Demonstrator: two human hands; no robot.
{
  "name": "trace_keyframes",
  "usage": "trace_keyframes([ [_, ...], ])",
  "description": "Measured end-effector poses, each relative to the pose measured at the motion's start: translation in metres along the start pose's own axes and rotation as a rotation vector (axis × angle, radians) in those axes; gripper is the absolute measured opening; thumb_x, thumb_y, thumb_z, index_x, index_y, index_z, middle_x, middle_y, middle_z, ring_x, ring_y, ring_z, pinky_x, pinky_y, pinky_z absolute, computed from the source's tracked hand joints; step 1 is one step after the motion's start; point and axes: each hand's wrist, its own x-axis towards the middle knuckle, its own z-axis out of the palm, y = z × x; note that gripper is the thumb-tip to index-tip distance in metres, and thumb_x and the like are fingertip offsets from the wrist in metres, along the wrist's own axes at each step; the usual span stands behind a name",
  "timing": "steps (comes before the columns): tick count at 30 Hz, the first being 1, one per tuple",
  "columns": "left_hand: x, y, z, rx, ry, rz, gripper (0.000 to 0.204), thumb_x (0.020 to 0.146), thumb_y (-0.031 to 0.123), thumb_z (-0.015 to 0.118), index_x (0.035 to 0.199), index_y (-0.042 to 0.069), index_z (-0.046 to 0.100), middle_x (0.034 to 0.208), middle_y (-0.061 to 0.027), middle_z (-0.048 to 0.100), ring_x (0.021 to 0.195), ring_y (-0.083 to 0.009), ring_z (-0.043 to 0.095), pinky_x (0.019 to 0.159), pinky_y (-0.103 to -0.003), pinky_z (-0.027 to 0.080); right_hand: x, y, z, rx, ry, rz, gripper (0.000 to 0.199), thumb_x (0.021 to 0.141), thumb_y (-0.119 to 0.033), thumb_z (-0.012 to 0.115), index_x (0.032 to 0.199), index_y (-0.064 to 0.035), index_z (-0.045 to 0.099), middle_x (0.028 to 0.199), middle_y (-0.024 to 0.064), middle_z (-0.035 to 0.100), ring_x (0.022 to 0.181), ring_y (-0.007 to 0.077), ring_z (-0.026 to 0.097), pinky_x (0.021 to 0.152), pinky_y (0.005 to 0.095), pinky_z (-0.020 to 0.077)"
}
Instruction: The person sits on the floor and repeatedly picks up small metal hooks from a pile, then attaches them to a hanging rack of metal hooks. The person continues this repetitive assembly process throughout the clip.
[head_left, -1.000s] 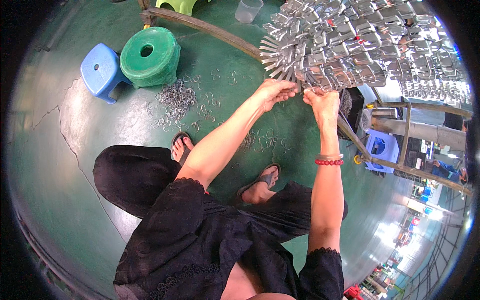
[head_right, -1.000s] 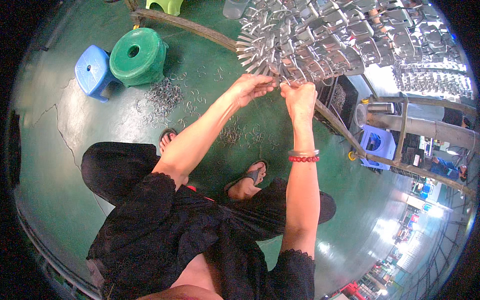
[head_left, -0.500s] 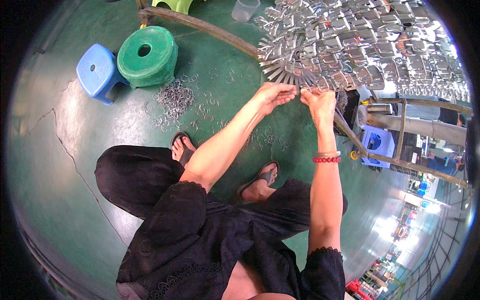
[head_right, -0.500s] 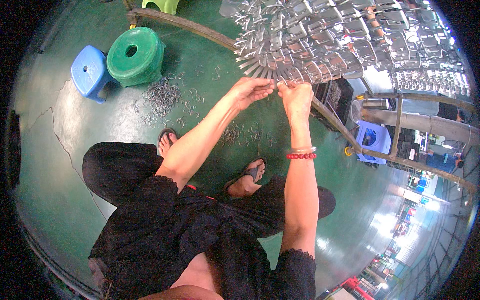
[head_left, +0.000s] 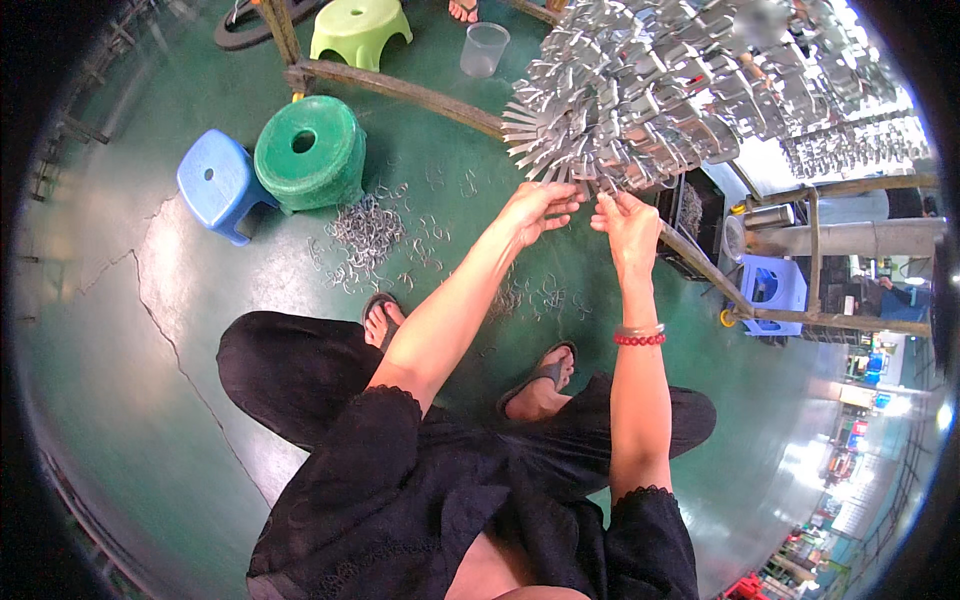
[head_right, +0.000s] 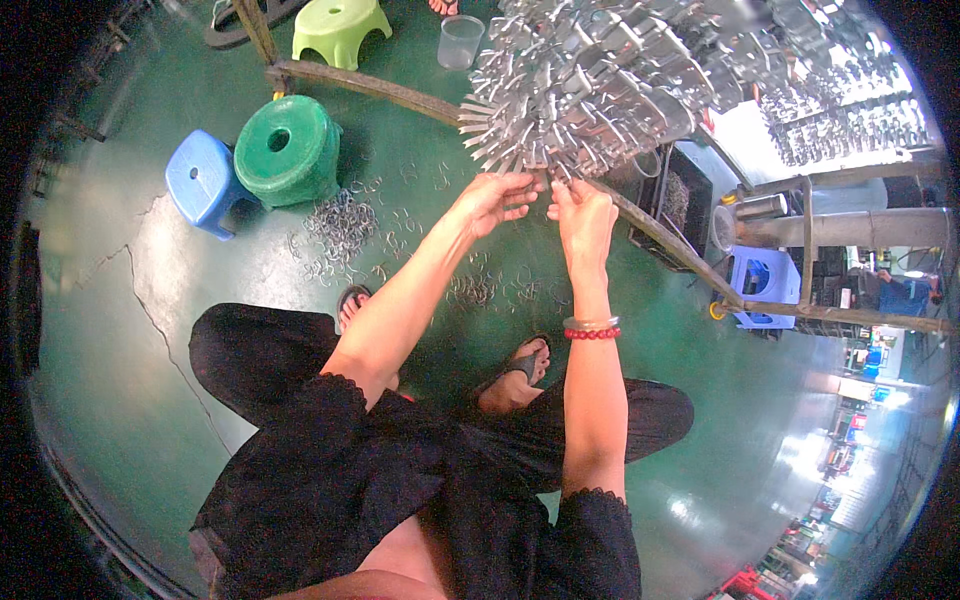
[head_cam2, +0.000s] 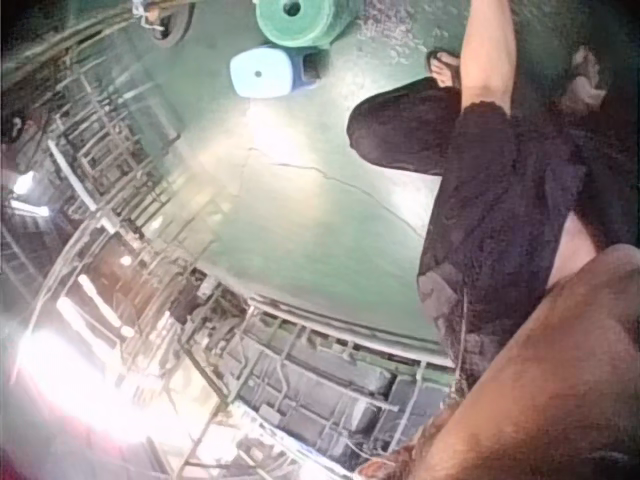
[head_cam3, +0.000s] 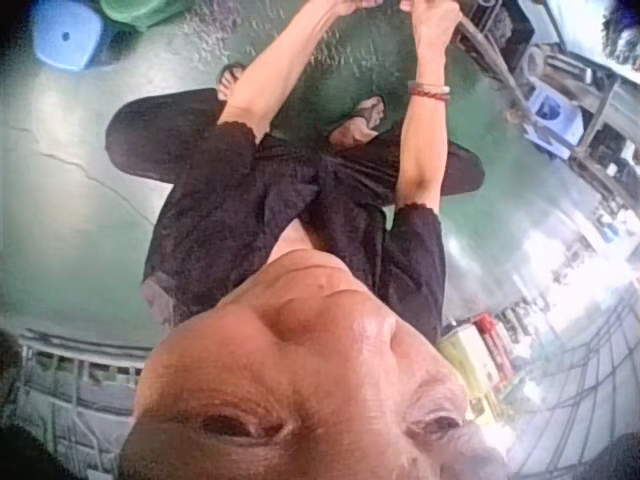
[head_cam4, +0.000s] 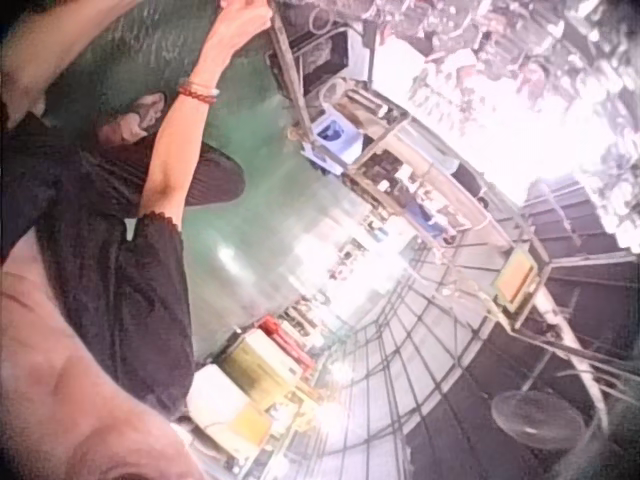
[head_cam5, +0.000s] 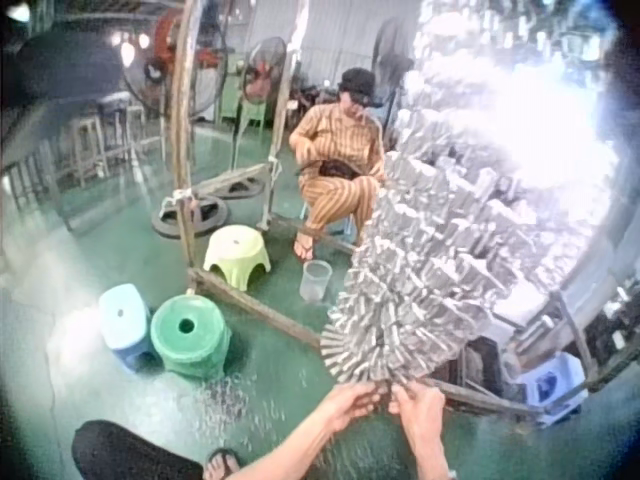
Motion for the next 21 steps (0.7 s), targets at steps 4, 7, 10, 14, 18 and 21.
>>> trace_keyframes([
  [4,-0.001,0.0,0.001,0.021,-0.006,-0.006,0.02,0.085,0.019,0.062,0.101,0.008,0.061,0.1,-0.005,0.066,0.084,-0.011,0.06,0.073,-0.031,0.048,-0.013,-0.001,-0.011,-0.046,0.075,-0.032,0.029,0.084,-0.011,0.062,0.105,0.0088,0.061,0.075,0.0134,0.067,0.06,0.0131,0.064,0.053,0.0238,0.053],
  [7,-0.001,0.001,0.001,0.037,0.034,-0.011,0.019,0.084,0.018,0.064,0.099,0.009,0.059,0.1,-0.0049,0.066,0.084,-0.011,0.059,0.07,-0.03,0.048,-0.019,-0.006,-0.021,-0.058,0.105,-0.093,0.03,0.084,-0.014,0.063,0.106,0.0068,0.062,0.075,0.015,0.067,0.061,0.0134,0.065,0.054,0.0248,0.0533],
  [10,-0.004,0.002,0.004,0.092,0.074,-0.007,0.017,0.082,0.017,0.065,0.096,0.01,0.058,0.098,-0.0046,0.066,0.083,-0.011,0.059,0.07,-0.03,0.048,-0.019,-0.018,-0.03,-0.002,0.161,-0.135,0.031,0.085,-0.016,0.063,0.106,0.0066,0.062,0.074,0.0154,0.067,0.061,0.0136,0.065,0.053,0.0254,0.0532],
  [14,-0.006,0.005,0.008,0.099,0.113,-0.03,0.013,0.082,0.017,0.066,0.09,0.011,0.057,0.097,-0.0044,0.067,0.081,-0.011,0.06,0.07,-0.031,0.048,0.0,-0.009,-0.029,-0.052,0.259,-0.277,0.027,0.085,-0.019,0.062,0.098,0.0047,0.065,0.07,0.0136,0.067,0.057,0.0138,0.064,0.05,0.0261,0.0516],
  [18,-0.01,0.004,0.007,0.12,0.118,-0.038,0.02,0.08,0.018,0.068,0.097,0.013,0.06,0.093,-0.0011,0.067,0.08,-0.0091,0.06,0.07,-0.03,0.045,0.001,-0.015,-0.032,-0.081,0.223,-0.292,0.023,0.085,-0.018,0.061,0.092,0.0036,0.066,0.065,0.0122,0.065,0.052,0.0137,0.063,0.049,0.0267,0.0504],
  [21,-0.007,0.005,0.009,0.112,0.115,-0.05,0.017,0.081,0.018,0.067,0.096,0.013,0.06,0.093,-0.0006,0.067,0.079,-0.0088,0.06,0.07,-0.029,0.045,-0.002,-0.015,-0.038,-0.126,0.242,-0.352,0.022,0.085,-0.017,0.062,0.091,0.0035,0.066,0.064,0.0113,0.065,0.051,0.0124,0.061,0.047,0.0257,0.0496],
])
